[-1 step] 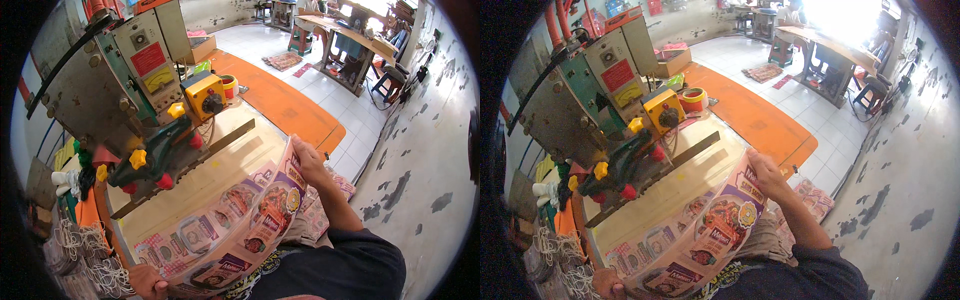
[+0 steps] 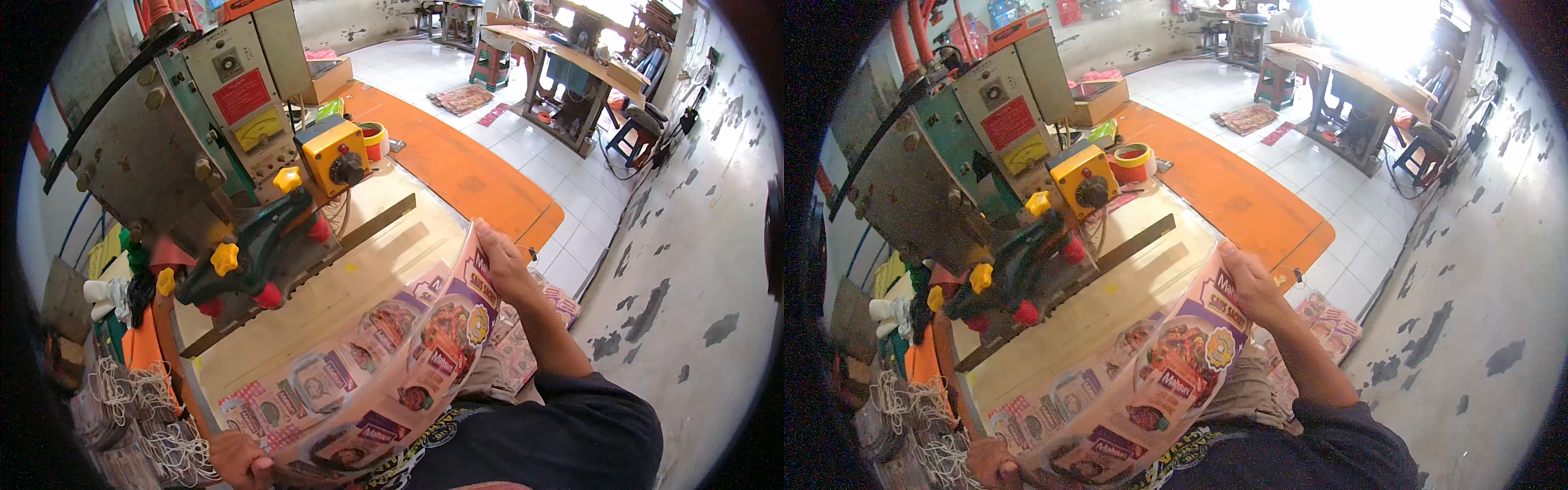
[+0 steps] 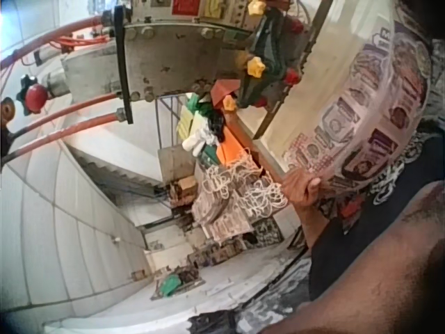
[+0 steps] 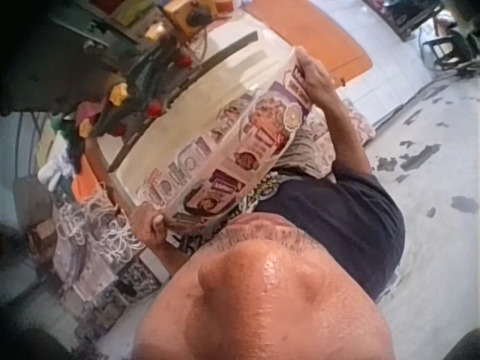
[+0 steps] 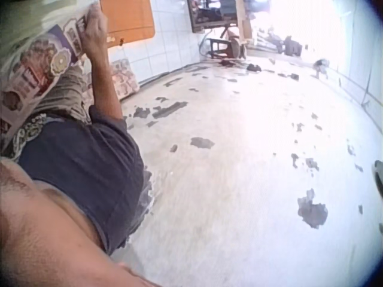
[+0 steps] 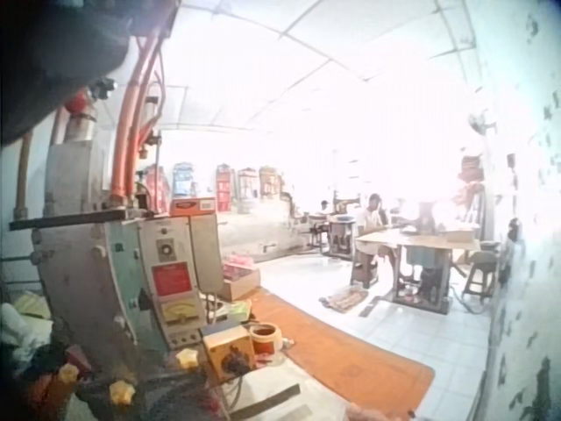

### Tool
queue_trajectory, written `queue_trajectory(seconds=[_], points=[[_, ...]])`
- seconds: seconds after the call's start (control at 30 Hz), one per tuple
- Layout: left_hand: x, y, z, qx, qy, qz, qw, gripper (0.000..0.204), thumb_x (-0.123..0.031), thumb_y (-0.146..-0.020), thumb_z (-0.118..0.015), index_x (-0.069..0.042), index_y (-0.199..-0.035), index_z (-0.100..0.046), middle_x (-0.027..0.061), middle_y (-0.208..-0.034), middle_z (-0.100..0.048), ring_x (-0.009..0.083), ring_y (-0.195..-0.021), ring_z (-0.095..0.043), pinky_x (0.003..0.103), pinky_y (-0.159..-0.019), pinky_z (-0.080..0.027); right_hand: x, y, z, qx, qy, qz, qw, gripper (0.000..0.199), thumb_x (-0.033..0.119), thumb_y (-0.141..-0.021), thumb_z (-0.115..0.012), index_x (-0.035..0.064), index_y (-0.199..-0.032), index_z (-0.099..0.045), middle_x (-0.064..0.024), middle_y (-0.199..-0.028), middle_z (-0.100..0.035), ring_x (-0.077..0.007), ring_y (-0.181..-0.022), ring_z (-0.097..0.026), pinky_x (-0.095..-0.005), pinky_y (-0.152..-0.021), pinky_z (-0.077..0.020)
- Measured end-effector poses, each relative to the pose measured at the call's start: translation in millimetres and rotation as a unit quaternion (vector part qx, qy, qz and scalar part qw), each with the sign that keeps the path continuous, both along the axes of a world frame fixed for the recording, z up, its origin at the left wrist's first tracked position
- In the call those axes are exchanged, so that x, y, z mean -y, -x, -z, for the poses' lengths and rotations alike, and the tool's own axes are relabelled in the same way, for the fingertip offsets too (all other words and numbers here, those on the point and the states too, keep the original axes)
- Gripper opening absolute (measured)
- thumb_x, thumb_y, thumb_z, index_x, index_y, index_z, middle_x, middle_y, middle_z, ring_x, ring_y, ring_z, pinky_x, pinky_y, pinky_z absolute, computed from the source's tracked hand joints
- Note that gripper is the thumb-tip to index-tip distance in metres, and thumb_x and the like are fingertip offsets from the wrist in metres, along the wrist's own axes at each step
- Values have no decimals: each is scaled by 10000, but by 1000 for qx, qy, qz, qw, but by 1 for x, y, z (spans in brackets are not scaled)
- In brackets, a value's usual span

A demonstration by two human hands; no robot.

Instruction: The person picks up a stack of plastic packaging sheets from a stack, places them into a machine press to flatten or seal them, then removes the stack and places it onto a growing pile of finished items.

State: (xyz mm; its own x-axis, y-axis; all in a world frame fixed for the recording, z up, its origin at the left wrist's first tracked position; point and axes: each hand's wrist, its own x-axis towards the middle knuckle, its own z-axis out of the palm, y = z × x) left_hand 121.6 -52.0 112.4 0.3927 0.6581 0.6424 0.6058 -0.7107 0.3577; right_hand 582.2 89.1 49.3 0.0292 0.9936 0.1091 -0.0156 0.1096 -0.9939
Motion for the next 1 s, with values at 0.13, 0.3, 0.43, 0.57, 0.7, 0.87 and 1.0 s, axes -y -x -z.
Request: queue_trajectory(seconds=[0.13, 0.3, 0.43, 0.57, 0.7, 0.87, 1.0], points=[[16, 17, -6, -111, 154, -166, 968, 458, -461, -1032, -572, -40, -890, -685, 149, -800, -639, 300, -704, -613, 419, -632, -472, -17, -14, 9, 109, -49, 103, 987, 499, 400, -1145, -373, 14, -963, -633, 8, -861, -596, -80, -804, -549, -266, -728, -475], [-25, 30, 17, -79, 48, -270, 958, 468, -372, -1050, -539, 0, -765, -530, 169, -643, -465, 390, -586, -496, 440, -554, -352, -23, -28, -20, 132, -126, 237, 954, 452, 370, -1130, -426, 14, -987, -664, -36, -897, -670, -108, -815, -625, -296, -743, -512], [-28, 45, 29, -59, 17, -321, 945, 495, -337, -1093, -513, 6, -736, -481, 144, -606, -363, 295, -520, -371, 408, -519, -287, -40, -28, -13, 16, -86, 188, 978, 504, 432, -1124, -434, 7, -992, -672, -38, -829, -684, -74, -708, -632, -255, -647, -517], [-37, 54, 38, 35, 47, -281, 958, 518, -330, -1081, -556, 12, -714, -424, 75, -601, -320, 163, -545, -288, 356, -515, -228, -50, -30, 1, 8, -68, 161, 985, 502, 441, -1123, -435, 20, -973, -666, -34, -825, -679, -63, -702, -625, -243, -628, -508], [-42, 73, 49, 104, 78, -246, 961, 520, -332, -1077, -566, 0, -706, -417, 23, -610, -324, 108, -576, -311, 341, -525, -224, -54, -29, 9, 17, -33, 147, 988, 524, 462, -1120, -431, 35, -908, -649, -16, -795, -650, -60, -668, -588, -243, -613, -483], [-41, 69, 45, 125, 69, -264, 954, 516, -340, -1070, -587, 8, -707, -470, 7, -639, -381, 95, -597, -371, 305, -542, -268, -48, -22, 9, 19, -29, 141, 989, 553, 488, -1114, -432, 33, -879, -641, -7, -770, -635, -60, -661, -574, -245, -611, -473], [-45, 75, 57, 276, 113, -266, 916, 385, -350, -1065, -602, -17, -874, -565, 44, -846, -594, 102, -723, -520, 268, -679, -426, -44, -22, 12, 65, -28, 166, 984, 550, 464, -1125, -412, 27, -885, -645, -9, -764, -637, -59, -643, -572, -246, -594, -469]])
